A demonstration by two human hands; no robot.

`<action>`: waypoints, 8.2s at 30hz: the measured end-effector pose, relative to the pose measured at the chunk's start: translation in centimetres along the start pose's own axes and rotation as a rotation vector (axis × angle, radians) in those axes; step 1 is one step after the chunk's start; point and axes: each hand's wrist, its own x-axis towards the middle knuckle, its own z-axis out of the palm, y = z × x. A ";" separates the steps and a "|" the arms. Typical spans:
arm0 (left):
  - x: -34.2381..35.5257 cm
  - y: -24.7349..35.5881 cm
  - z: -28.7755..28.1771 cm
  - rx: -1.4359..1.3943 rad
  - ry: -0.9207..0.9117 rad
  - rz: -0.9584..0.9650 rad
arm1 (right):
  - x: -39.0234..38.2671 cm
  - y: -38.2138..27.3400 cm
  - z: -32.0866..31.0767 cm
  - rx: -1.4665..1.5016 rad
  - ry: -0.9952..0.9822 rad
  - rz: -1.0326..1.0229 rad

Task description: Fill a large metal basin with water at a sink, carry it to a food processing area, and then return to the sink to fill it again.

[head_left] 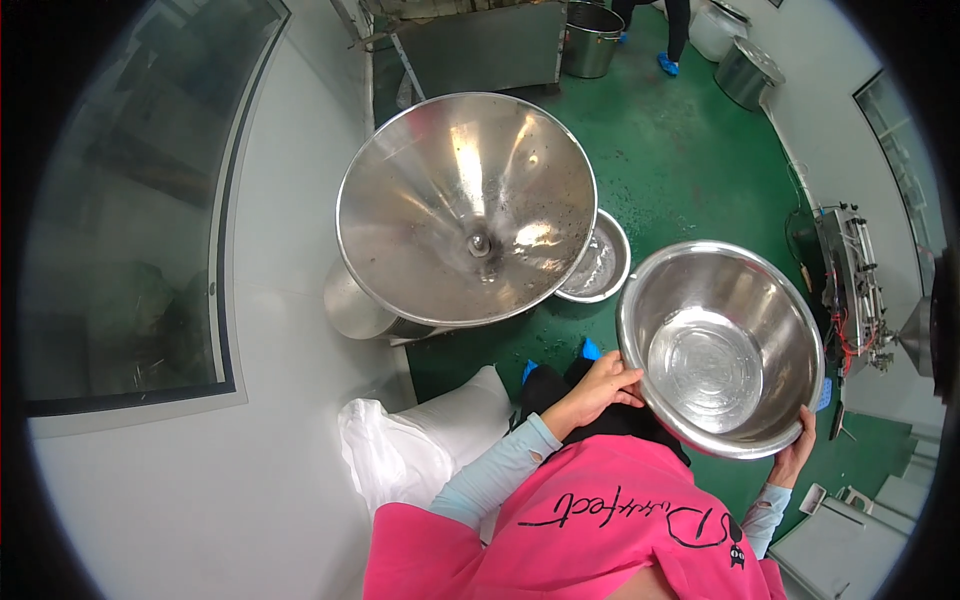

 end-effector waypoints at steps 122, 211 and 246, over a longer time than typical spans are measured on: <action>65.6 0.1 18.5 -0.454 0.317 -0.200 | 61.6 -23.6 5.3 -0.057 -0.230 -0.004; 154.0 84.5 1.2 -0.821 0.615 0.807 | 169.5 -30.0 101.3 -0.217 -0.996 0.509; 159.4 161.2 -45.4 -0.402 1.242 1.039 | 182.4 -12.0 192.3 -0.530 -1.495 0.050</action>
